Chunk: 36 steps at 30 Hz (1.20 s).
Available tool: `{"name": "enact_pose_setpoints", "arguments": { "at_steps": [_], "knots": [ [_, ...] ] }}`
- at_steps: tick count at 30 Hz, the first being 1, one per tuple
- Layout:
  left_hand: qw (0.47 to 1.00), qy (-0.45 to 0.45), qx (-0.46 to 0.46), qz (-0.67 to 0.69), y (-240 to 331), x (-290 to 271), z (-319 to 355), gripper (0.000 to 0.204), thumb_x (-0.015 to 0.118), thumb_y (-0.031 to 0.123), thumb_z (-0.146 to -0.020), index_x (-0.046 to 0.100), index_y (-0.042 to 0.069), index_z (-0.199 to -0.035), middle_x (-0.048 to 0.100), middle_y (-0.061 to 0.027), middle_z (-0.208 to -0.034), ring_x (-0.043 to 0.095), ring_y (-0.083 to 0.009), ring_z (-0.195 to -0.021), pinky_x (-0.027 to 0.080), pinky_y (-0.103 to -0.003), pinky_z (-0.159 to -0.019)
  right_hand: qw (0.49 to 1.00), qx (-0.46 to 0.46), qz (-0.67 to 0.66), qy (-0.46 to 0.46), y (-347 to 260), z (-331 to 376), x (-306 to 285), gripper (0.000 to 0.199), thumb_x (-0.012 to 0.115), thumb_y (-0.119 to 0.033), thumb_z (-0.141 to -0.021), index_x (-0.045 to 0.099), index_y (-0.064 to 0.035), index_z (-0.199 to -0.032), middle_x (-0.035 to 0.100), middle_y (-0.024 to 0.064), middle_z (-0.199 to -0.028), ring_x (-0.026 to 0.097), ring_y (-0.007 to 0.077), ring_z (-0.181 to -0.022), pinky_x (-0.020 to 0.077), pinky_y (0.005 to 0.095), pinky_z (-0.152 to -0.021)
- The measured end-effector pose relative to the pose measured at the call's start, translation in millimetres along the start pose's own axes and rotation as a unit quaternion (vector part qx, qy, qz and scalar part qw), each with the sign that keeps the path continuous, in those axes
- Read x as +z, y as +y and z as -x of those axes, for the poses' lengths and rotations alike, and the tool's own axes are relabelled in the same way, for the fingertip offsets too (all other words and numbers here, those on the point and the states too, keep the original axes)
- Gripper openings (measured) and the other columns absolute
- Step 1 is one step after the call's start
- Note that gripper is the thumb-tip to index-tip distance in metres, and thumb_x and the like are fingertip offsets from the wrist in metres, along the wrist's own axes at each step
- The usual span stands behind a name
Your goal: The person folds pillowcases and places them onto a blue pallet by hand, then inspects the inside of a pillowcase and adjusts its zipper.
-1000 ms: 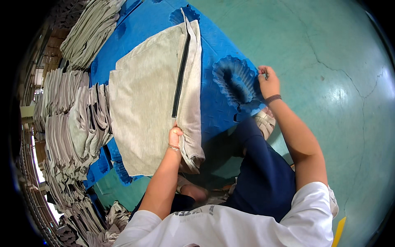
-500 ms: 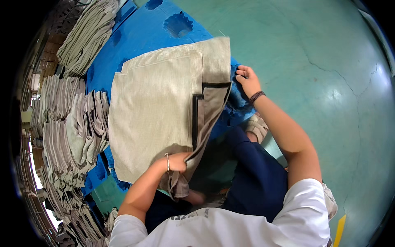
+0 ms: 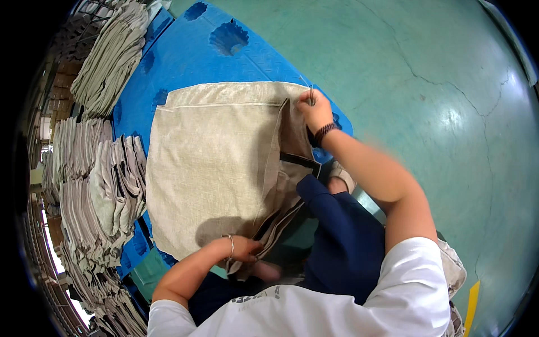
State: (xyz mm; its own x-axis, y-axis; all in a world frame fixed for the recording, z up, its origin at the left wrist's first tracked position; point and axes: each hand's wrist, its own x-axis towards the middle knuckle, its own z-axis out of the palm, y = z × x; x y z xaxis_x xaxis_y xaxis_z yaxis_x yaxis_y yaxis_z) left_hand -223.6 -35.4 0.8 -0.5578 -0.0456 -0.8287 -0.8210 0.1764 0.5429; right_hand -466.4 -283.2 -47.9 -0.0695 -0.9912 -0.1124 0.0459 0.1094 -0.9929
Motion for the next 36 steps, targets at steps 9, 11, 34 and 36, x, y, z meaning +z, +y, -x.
{"name": "enact_pose_setpoints", "arguments": {
  "at_steps": [9,11,34,36],
  "knots": [
    [0.698,0.681,0.116,0.191,62,-135,-32,0.054,0.063,0.013,-0.065,0.039,0.007,-0.113,0.039,-0.0138,-0.110,0.042,-0.0267,-0.100,0.037,-0.034,-0.083,0.948,0.178,-0.191,-0.179,-17,81,14,0.013,0.045,-0.003,-0.078,0.052,-0.0072,-0.089,0.052,-0.0018,-0.076,0.050,0.0047,-0.063,0.0357,0.0176,-0.049],
    [0.676,0.727,0.103,0.062,64,-149,-45,0.055,0.065,0.011,-0.062,0.040,0.007,-0.111,0.035,-0.0159,-0.112,0.039,-0.0303,-0.103,0.037,-0.035,-0.084,0.930,0.202,-0.226,-0.208,-11,85,15,0.013,0.043,-0.003,-0.080,0.051,-0.0079,-0.089,0.051,-0.0029,-0.079,0.046,0.0042,-0.062,0.0351,0.0174,-0.052],
    [0.646,0.695,0.177,0.262,58,-189,-49,0.033,0.041,-0.010,-0.070,0.057,0.005,-0.095,0.048,-0.0077,-0.090,0.048,-0.0165,-0.081,0.038,-0.022,-0.070,0.962,0.049,-0.090,-0.255,-41,57,-17,0.033,0.052,0.001,-0.075,0.039,-0.0011,-0.105,0.052,0.0065,-0.097,0.051,0.0093,-0.084,0.0421,0.0228,-0.072],
    [0.647,0.705,0.179,0.229,59,-192,-49,0.033,0.040,-0.010,-0.070,0.058,0.004,-0.093,0.048,-0.0081,-0.089,0.049,-0.0171,-0.080,0.038,-0.022,-0.070,0.956,0.058,-0.099,-0.271,-45,55,-19,0.032,0.051,0.000,-0.076,0.039,-0.0013,-0.105,0.053,0.0065,-0.099,0.050,0.0083,-0.082,0.0425,0.0219,-0.069]
  ]
}}
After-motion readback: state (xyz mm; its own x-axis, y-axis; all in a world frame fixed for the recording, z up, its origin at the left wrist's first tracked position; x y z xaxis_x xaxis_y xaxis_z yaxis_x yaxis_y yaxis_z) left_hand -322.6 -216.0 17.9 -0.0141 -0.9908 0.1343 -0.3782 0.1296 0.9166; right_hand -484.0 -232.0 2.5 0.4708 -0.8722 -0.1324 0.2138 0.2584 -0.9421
